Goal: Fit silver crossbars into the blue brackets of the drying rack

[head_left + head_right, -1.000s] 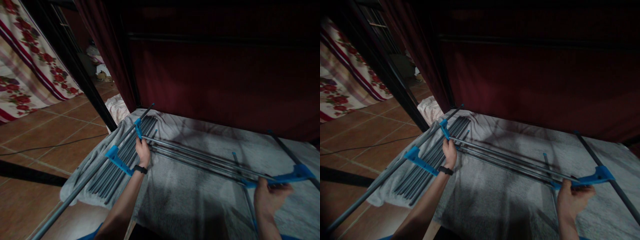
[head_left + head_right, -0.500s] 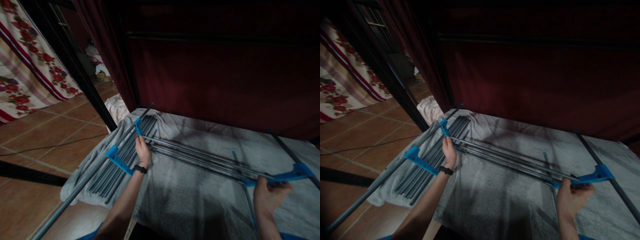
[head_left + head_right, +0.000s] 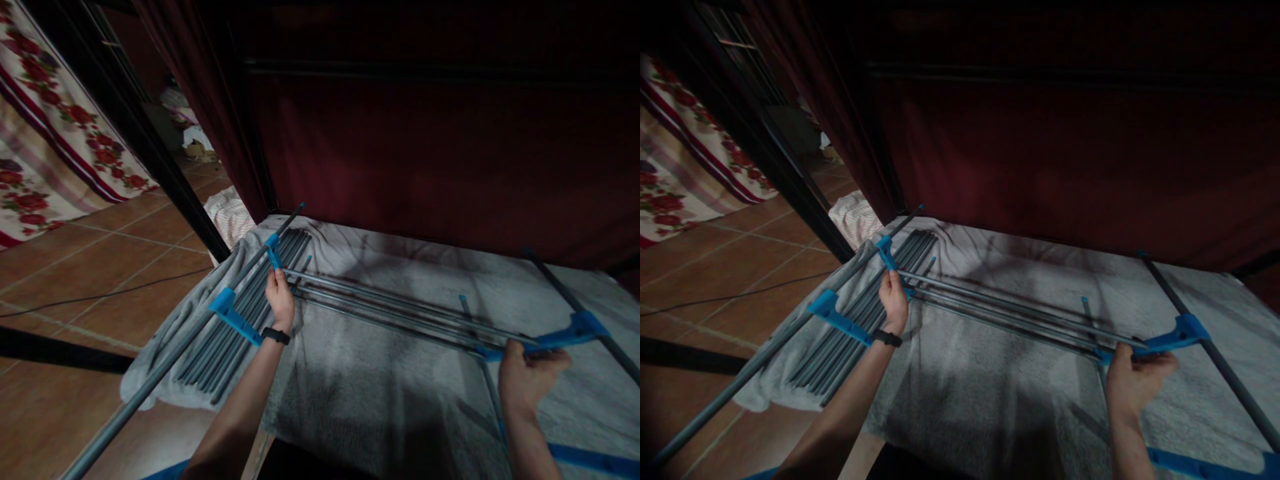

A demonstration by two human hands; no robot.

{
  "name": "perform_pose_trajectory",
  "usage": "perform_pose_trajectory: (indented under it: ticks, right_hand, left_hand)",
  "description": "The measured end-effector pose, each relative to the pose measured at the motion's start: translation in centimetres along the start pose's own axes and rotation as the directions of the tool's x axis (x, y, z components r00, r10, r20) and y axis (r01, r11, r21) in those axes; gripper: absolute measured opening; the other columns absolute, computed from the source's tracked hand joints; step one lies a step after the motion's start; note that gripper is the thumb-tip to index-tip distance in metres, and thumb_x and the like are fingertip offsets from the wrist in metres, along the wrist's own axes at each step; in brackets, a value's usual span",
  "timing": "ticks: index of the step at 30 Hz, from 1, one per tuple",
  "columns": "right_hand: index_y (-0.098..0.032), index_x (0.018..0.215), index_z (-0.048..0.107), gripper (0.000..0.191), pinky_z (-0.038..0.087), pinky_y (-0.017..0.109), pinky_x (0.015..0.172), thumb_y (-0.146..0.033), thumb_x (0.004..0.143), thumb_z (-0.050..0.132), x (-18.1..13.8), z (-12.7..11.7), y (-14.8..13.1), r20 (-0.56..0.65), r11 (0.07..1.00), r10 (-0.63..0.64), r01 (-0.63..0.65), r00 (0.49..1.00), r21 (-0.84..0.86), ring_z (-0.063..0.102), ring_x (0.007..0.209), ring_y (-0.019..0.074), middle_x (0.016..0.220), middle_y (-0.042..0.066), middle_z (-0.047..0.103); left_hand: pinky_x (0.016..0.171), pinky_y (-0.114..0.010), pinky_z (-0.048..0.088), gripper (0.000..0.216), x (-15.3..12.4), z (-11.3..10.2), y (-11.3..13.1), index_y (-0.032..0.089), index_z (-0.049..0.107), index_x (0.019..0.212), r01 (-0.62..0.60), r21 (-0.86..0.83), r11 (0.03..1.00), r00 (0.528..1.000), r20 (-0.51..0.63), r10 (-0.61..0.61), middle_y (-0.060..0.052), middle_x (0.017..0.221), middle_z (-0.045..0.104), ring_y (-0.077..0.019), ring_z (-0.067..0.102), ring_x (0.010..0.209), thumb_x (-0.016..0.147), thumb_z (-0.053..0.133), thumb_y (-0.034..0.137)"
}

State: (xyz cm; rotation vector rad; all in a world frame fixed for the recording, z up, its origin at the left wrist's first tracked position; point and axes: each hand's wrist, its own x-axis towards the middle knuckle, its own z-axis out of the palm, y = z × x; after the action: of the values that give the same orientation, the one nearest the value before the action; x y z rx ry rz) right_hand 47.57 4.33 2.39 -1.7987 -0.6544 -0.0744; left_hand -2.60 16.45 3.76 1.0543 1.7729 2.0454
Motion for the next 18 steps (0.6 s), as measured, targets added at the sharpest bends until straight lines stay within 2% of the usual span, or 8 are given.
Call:
perform_pose_trajectory:
  ticks: [5, 10, 15, 18]
  right_hand:
    - [-0.031, 0.11, 0.037, 0.051, 0.051, 0.068, 0.109, -0.039, 0.071, 0.069, -0.1, 0.0, -0.5, -0.003, 1.0, 0.018, -0.018, 1.0, 0.02, 0.067, 0.104, 0.036, 0.101, 0.005, 0.06]
    - [-0.031, 0.109, 0.038, 0.052, 0.052, 0.062, 0.107, -0.037, 0.07, 0.07, 0.1, 0.3, 0.0, 0.006, 0.999, -0.003, 0.002, 1.0, 0.046, 0.064, 0.1, 0.0325, 0.097, 0.0, 0.054]
    - [-0.028, 0.107, 0.042, 0.047, 0.051, 0.051, 0.105, -0.036, 0.069, 0.068, 0.1, 0.3, -0.1, 0.026, 0.993, 0.004, -0.007, 1.0, 0.119, 0.056, 0.09, 0.0236, 0.093, -0.003, 0.049]
    - [-0.025, 0.108, 0.049, 0.042, 0.049, 0.046, 0.106, -0.035, 0.07, 0.062, 0.0, 0.2, -0.3, 0.068, 0.969, -0.006, -0.011, 0.998, 0.247, 0.055, 0.092, 0.0211, 0.096, -0.002, 0.051]
  left_hand:
    - [0.08, -0.035, 0.049, 0.063, -0.1, 0.0, 0.4, 0.021, 0.067, 0.091, 0.006, -0.012, 1.0, 1.0, 0.007, -0.006, -0.001, 0.08, 0.059, -0.0199, 0.055, 0.079, 0.094, 0.053, 0.082]
    - [0.079, -0.034, 0.048, 0.06, -0.1, 0.0, 0.9, 0.022, 0.061, 0.082, 0.007, -0.003, 1.0, 1.0, 0.012, -0.007, 0.002, 0.073, 0.049, -0.0191, 0.049, 0.075, 0.096, 0.052, 0.081]
    - [0.086, -0.037, 0.05, 0.048, 0.1, -0.2, 1.1, 0.02, 0.064, 0.087, 0.039, 0.034, 0.999, 0.999, 0.012, -0.04, 0.001, 0.076, 0.053, -0.021, 0.054, 0.081, 0.103, 0.055, 0.064]
    - [0.087, -0.038, 0.051, 0.041, 0.3, -0.3, 0.8, 0.021, 0.059, 0.084, 0.022, 0.119, 0.993, 1.0, 0.006, -0.023, 0.003, 0.074, 0.047, -0.0191, 0.049, 0.077, 0.107, 0.051, 0.054]
